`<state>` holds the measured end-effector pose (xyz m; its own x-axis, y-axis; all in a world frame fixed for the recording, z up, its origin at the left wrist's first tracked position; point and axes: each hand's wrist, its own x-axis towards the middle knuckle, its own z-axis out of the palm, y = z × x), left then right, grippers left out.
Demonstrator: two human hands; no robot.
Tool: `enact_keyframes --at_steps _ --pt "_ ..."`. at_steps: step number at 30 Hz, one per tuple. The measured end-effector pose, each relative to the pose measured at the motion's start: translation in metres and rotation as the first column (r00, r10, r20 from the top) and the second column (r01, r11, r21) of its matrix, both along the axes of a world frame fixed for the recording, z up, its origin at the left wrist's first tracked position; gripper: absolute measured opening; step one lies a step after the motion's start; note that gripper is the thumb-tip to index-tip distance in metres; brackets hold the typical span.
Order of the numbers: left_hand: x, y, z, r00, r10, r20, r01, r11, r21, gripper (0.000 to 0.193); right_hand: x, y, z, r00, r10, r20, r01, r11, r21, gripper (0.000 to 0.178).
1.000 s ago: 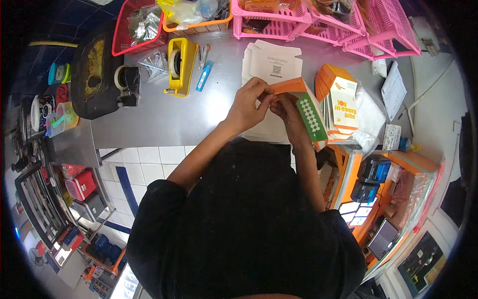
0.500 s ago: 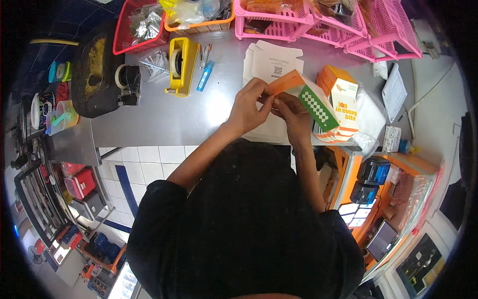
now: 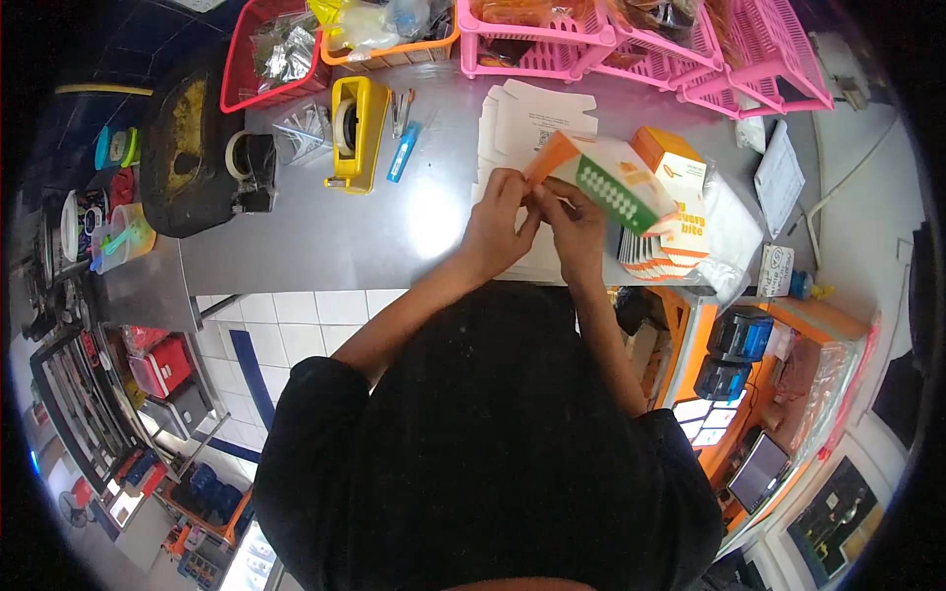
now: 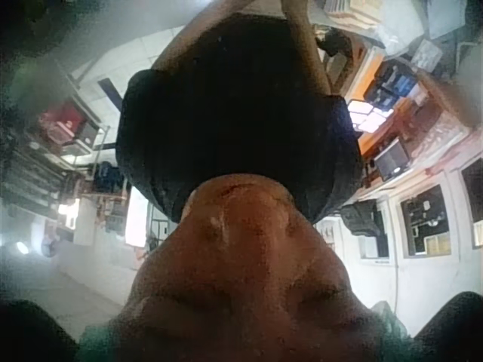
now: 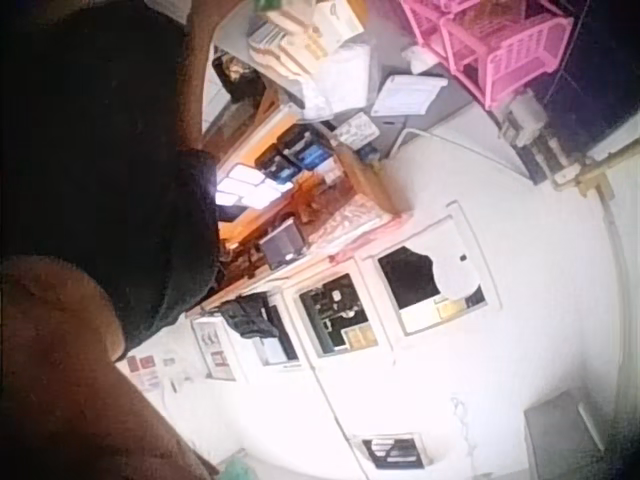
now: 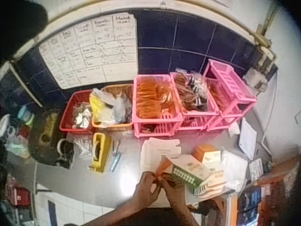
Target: The person folds flat cardboard sheets into food boxes by hand and stacks the assembled boxes on the counter.
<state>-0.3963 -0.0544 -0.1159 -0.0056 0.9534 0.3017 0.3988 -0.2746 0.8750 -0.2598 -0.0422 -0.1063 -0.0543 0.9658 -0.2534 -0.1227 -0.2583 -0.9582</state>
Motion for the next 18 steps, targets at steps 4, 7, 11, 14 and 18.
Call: enact_keyframes --at_steps 4,7,11,14,18 --pt "-0.009 0.018 -0.014 0.992 0.128 0.012 -0.127 0.992 -0.025 0.022 0.005 -0.011 -0.005 0.950 -0.064 0.306 0.013 0.986 0.165 0.023" --pt "-0.032 0.029 -0.024 0.989 0.146 0.034 -0.142 0.984 -0.109 0.023 0.031 -0.006 -0.009 0.469 -0.349 0.811 -0.250 0.829 0.501 0.038" --pt "-0.041 0.037 -0.027 0.976 0.057 0.211 0.041 0.902 -0.430 0.030 0.046 0.000 -0.025 0.681 -0.265 0.683 0.042 0.945 0.325 0.039" --pt "-0.029 0.030 -0.018 0.998 0.046 -0.037 -0.055 0.950 -0.307 0.042 0.040 0.002 -0.040 0.987 -0.040 0.153 0.051 0.996 -0.074 0.025" --pt "-0.014 -0.001 -0.007 0.949 -0.113 -0.293 0.067 0.985 -0.162 0.043 0.034 -0.002 -0.050 0.994 -0.083 0.076 0.095 0.981 -0.171 0.024"
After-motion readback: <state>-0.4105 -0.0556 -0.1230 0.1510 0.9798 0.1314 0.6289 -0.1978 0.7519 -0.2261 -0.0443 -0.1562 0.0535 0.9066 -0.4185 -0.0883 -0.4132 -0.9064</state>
